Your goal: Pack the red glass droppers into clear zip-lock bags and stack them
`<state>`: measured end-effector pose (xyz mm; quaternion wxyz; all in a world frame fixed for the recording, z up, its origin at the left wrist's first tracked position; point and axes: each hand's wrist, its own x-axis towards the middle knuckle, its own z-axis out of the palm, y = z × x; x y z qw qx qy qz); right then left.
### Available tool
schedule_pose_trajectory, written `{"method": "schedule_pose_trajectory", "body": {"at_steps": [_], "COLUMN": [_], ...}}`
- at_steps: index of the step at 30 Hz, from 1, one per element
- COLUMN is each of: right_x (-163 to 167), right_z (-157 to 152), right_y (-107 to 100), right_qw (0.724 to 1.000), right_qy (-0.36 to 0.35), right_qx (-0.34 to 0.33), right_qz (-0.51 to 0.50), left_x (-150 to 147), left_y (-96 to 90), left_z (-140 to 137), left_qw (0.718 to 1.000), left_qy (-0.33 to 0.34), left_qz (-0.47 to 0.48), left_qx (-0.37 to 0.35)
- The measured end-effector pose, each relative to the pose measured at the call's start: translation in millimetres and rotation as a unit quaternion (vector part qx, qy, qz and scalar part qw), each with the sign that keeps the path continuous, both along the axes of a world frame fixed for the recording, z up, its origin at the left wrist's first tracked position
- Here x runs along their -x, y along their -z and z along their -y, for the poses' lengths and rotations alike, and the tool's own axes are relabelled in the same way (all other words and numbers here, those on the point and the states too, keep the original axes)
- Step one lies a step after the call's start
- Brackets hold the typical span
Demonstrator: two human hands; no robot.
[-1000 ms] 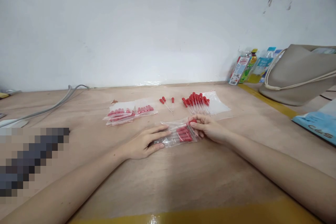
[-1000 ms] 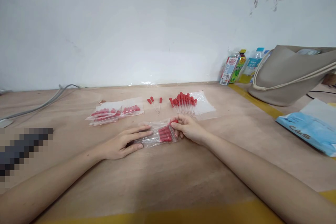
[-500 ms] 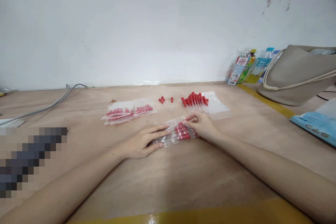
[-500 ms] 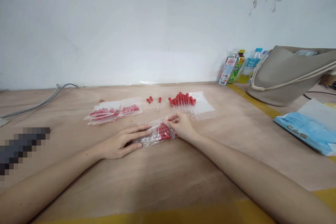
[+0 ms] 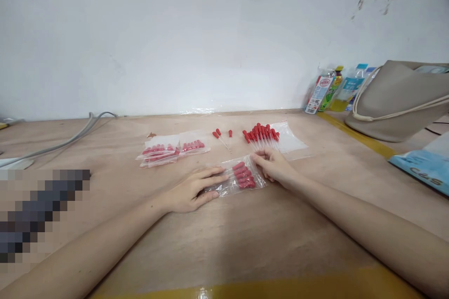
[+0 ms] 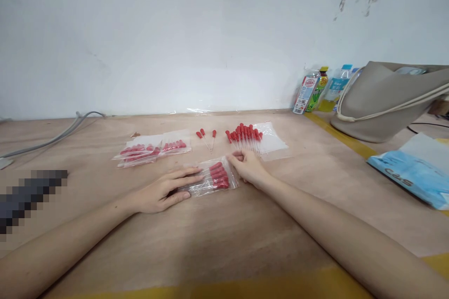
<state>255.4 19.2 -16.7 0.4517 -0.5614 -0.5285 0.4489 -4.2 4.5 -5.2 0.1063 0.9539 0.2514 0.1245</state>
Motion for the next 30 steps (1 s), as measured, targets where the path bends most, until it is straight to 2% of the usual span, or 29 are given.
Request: {"method": "schedule_pose_trajectory", "body": {"at_steps": [4,7,10,13,15,17,19,23,25,26,28,29,30], "right_x": [-1,-1,-1,3,8,14,21,28,26,22,10,2,-9], "right_z": [1,4,8,13,17,25,33,46,44,41,30,23,16], "right_y": [0,-2,-5,-6,-6,-7,-8,-11,-11,-11,-11,-11,-11], "right_qw": [0.993,0.993,0.979,0.958,0.952,0.942,0.924,0.897,0.916,0.939,0.985,0.989,0.973], "right_qy": [-0.115,-0.118,-0.138,-0.121,-0.098,-0.117,-0.165,-0.254,-0.27,-0.255,-0.171,-0.106,-0.039], "right_qx": [0.005,0.022,0.038,0.046,0.056,0.08,0.119,0.181,0.188,0.16,0.018,-0.082,-0.183], "right_qz": [0.008,-0.023,-0.145,-0.256,-0.285,-0.305,-0.325,-0.314,-0.232,-0.168,-0.018,0.061,0.132], "left_x": [0,0,1,1,-1,-5,-10,-15,-14,-12,-7,-5,-2], "left_y": [0.4,0.2,-0.1,0.6,1.8,3.3,4.9,8.4,10.1,10.8,10.9,10.0,8.4], "left_z": [0,0,0,1,2,6,9,14,12,11,9,8,7], "left_qw": [1.0,0.999,0.997,0.991,0.984,0.976,0.971,0.971,0.968,0.966,0.959,0.956,0.953], "left_qy": [0.002,0.0,-0.02,-0.064,-0.085,-0.092,-0.082,-0.04,-0.026,-0.024,-0.027,-0.027,-0.025], "left_qz": [0.007,0.032,0.069,0.111,0.135,0.145,0.145,0.127,0.12,0.12,0.13,0.139,0.15], "left_qx": [0.005,0.013,0.009,-0.035,-0.084,-0.132,-0.168,-0.2,-0.218,-0.229,-0.252,-0.258,-0.262]}}
